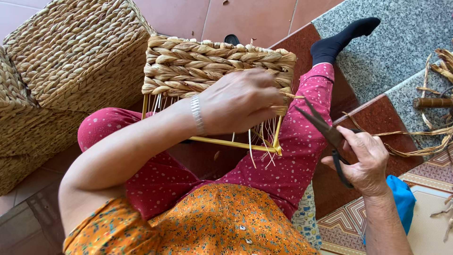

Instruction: The person sits on the floor and uses scissors to trim excess woven material from the edges of a rectangular basket. They rotate the basket to access different sides and continue cutting protruding strands.

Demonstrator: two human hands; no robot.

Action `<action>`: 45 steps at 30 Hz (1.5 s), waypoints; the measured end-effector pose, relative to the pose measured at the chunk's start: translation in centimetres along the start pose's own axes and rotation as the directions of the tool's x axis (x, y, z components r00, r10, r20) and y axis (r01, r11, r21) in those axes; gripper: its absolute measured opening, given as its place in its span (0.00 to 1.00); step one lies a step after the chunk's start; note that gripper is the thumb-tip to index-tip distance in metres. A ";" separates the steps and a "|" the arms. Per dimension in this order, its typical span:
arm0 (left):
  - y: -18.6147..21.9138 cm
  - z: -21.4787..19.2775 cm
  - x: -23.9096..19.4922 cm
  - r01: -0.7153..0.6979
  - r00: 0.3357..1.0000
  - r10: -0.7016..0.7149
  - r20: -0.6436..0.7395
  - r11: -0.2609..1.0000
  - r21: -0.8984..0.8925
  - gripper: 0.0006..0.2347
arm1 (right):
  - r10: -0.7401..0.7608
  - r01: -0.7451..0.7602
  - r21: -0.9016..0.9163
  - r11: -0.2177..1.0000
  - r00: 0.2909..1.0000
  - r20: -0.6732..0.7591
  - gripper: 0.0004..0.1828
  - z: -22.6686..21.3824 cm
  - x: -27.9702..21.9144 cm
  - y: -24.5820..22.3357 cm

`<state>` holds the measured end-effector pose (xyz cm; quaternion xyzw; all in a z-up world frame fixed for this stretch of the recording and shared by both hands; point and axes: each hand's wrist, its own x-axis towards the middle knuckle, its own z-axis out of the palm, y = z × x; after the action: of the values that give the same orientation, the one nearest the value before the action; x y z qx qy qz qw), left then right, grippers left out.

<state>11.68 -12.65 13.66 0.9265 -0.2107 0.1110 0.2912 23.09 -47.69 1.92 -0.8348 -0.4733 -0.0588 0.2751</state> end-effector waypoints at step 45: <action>-4.5 1.6 4.1 0.138 0.965 -0.201 0.169 0.935 0.326 0.05 | -0.299 0.300 -0.190 0.935 0.954 0.037 0.41 -2.3 6.1 -1.3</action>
<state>17.54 -11.56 11.52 0.9819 -0.1378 0.0235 0.1276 25.76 -43.76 6.57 -0.7759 -0.5879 -0.1428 0.1785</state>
